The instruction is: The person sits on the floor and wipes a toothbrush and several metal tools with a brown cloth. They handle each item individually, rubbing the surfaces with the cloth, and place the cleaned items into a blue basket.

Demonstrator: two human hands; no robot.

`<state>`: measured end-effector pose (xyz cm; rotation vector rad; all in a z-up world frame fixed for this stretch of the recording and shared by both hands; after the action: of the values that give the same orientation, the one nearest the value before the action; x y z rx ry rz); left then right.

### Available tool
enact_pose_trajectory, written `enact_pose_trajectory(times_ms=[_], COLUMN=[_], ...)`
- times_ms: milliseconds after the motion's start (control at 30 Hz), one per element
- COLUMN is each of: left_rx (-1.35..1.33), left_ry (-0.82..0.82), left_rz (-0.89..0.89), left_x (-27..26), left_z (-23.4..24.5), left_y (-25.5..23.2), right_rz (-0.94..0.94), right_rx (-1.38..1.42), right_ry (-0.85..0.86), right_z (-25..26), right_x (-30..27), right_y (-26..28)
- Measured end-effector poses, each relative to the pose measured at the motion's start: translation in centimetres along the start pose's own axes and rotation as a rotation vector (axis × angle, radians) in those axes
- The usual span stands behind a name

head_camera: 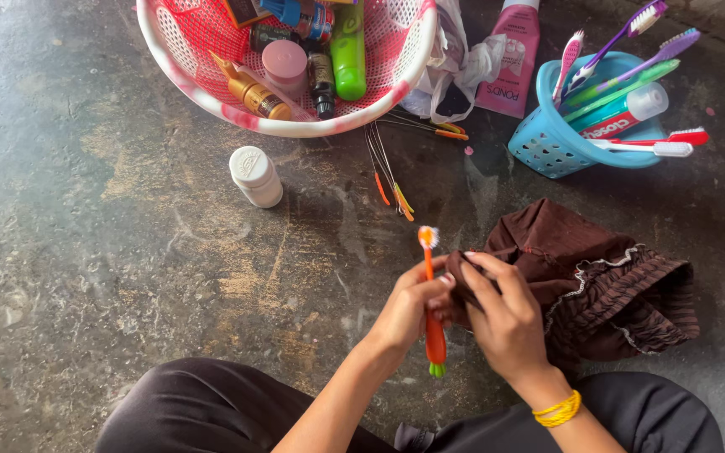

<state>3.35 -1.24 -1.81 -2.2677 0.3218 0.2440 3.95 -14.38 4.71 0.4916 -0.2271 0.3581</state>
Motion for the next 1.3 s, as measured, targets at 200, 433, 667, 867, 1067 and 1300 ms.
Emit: enact_pose_trajectory(times_ms=[200, 433, 667, 867, 1067, 1300], left_rx=[0.007, 0.118, 0.061, 0.347, 0.218, 0.223], left_ry=[0.078, 0.118, -0.039, -0.038, -0.061, -0.246], left_rz=[0.100, 0.036, -0.049, 0.038, -0.045, -0.249], left_x=[-0.4, -0.4, 0.9, 0.5, 1.0, 0.9], left_z=[-0.2, -0.6, 1.3, 1.1, 1.3, 2.1], left_y=[-0.3, -0.2, 0.6, 1.4, 0.7, -2.7], right_rz=[0.093, 0.072, -0.160, 0.069, 0.080, -0.250], right_rx=[-0.099, -0.154, 0.055, 0.010, -0.070, -0.015], right_ry=[0.113, 0.158, -0.018, -0.073, -0.026, -0.213], right_z=[-1.0, -1.0, 0.1, 1.4, 0.4, 1.4], right_x=[0.8, 1.9, 1.5, -0.1, -0.4, -0.3], right_y=[1.5, 0.6, 0.0, 1.7, 1.5, -3.1])
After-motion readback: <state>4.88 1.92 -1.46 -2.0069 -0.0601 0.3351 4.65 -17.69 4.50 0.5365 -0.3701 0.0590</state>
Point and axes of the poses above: each hand's wrist, its own x-axis towards the middle knuckle, its own z-axis out of the back of the hand, y = z × x, the point moved 4 cm from there along x, towards the middle knuckle, and after that the axes turned 15 degrees about -z, right-handed, at the moved point
